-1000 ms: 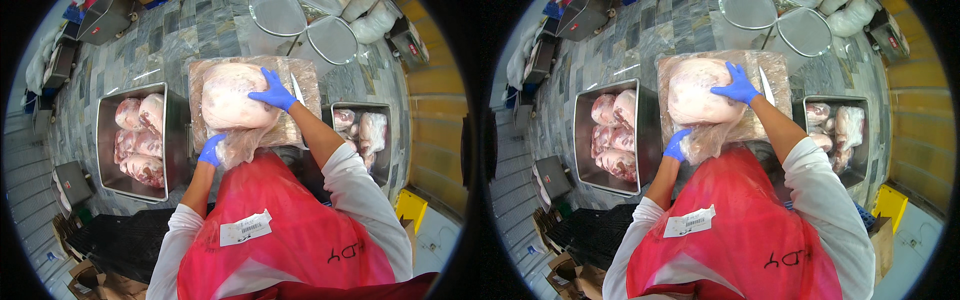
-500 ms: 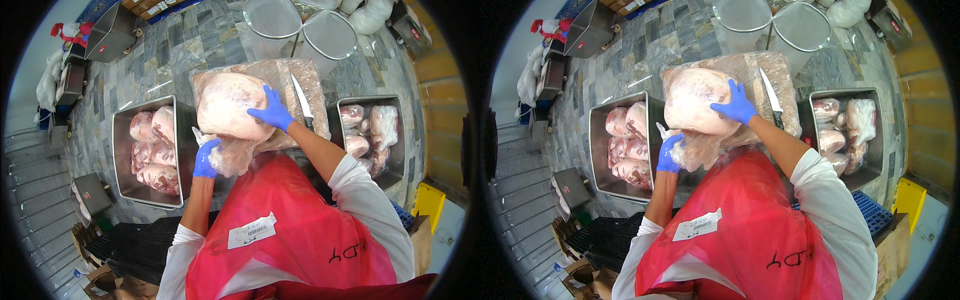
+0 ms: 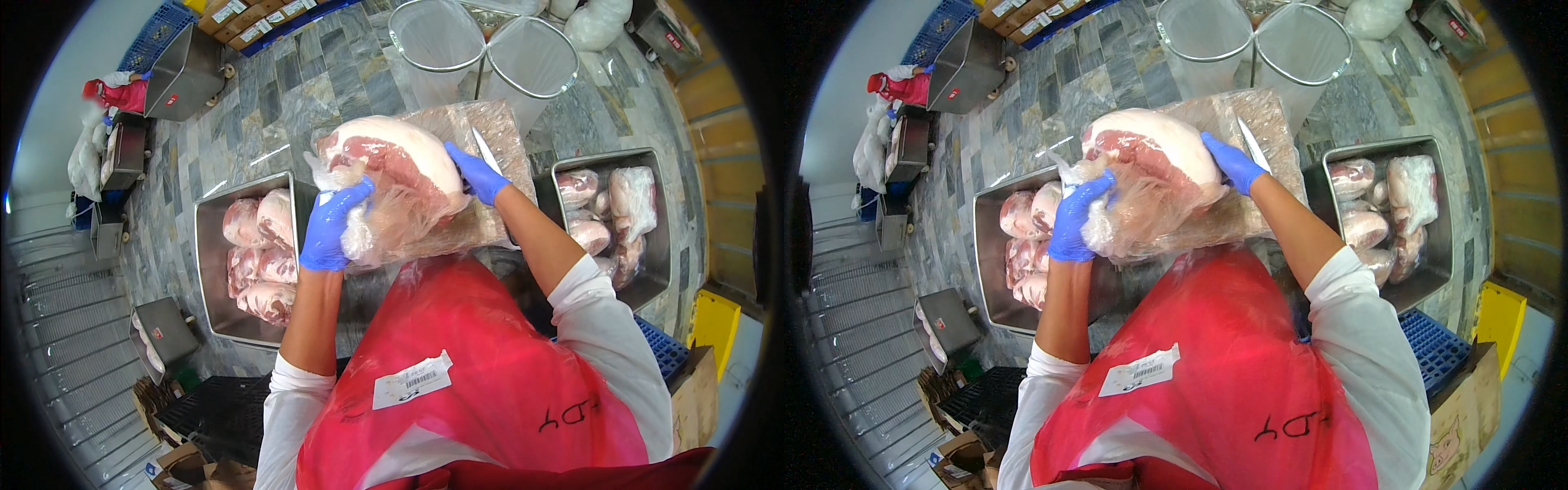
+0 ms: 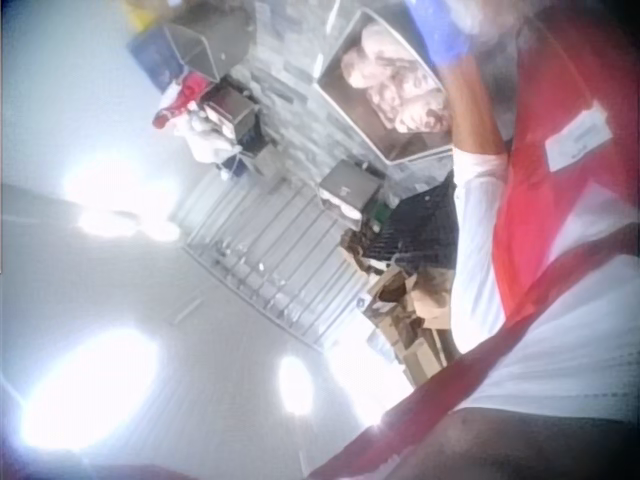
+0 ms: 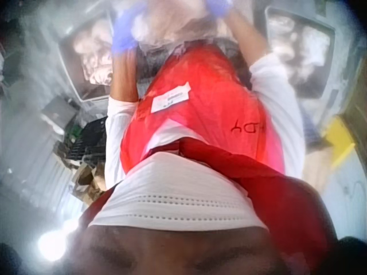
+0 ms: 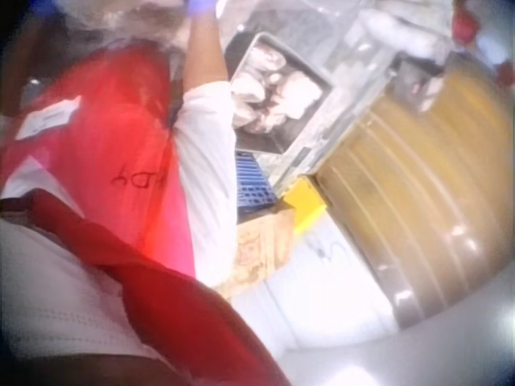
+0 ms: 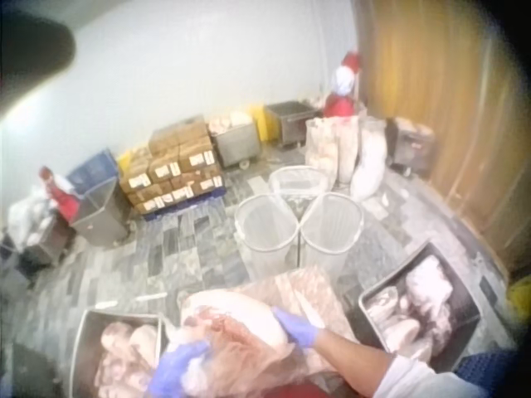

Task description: The person unwraps a large piece of meat from plastic wrap on a cutting board. They then use a knife to cut the meat into smaller pieces and place them into a metal tray.

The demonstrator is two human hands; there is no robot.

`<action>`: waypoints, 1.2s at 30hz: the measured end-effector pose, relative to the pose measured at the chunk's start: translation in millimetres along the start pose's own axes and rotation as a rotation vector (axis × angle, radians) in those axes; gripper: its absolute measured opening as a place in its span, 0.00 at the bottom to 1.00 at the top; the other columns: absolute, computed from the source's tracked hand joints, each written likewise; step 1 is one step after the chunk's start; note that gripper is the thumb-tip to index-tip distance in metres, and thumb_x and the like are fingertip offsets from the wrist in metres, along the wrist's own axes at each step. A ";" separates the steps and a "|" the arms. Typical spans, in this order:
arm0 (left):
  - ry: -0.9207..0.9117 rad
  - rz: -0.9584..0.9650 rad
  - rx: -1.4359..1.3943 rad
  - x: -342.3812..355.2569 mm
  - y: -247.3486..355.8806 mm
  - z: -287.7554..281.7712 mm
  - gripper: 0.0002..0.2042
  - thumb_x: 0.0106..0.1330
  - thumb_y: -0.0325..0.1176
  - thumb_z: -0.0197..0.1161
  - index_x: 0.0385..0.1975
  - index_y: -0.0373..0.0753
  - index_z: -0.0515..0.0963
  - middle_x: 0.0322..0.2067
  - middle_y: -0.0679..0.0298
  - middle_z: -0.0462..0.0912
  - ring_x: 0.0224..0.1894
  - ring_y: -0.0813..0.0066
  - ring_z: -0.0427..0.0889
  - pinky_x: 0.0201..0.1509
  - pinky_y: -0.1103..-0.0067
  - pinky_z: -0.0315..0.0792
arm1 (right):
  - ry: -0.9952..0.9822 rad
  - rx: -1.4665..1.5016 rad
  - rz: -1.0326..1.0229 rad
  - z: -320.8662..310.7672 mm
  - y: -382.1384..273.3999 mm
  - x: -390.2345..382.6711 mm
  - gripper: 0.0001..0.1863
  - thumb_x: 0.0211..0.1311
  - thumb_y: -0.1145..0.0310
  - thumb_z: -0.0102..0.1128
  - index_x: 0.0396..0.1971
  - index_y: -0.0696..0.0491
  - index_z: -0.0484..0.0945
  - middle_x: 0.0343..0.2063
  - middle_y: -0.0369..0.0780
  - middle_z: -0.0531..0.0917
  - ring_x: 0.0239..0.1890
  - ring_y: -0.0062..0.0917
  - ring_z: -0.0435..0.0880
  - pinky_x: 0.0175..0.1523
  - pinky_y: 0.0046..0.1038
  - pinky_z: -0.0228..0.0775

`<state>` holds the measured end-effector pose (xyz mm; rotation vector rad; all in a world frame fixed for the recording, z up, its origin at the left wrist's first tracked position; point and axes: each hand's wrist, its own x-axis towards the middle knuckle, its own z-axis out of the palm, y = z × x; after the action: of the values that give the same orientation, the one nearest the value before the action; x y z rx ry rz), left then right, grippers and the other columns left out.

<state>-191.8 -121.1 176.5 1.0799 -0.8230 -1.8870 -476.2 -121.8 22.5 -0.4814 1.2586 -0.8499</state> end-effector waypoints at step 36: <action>0.095 0.032 0.138 72.8 -103.4 -32.1 0.19 0.74 0.31 0.64 0.62 0.36 0.76 0.51 0.64 0.83 0.49 0.73 0.82 0.52 0.76 0.77 | 0.269 -1.184 -0.661 43.1 64.9 -81.0 0.13 0.67 0.65 0.55 0.47 0.55 0.78 0.34 0.52 0.86 0.35 0.51 0.86 0.40 0.51 0.78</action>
<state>-219.0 -140.1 50.3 1.2233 -0.9208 -1.7592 -422.1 -24.4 37.1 -1.8477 1.8235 -0.6182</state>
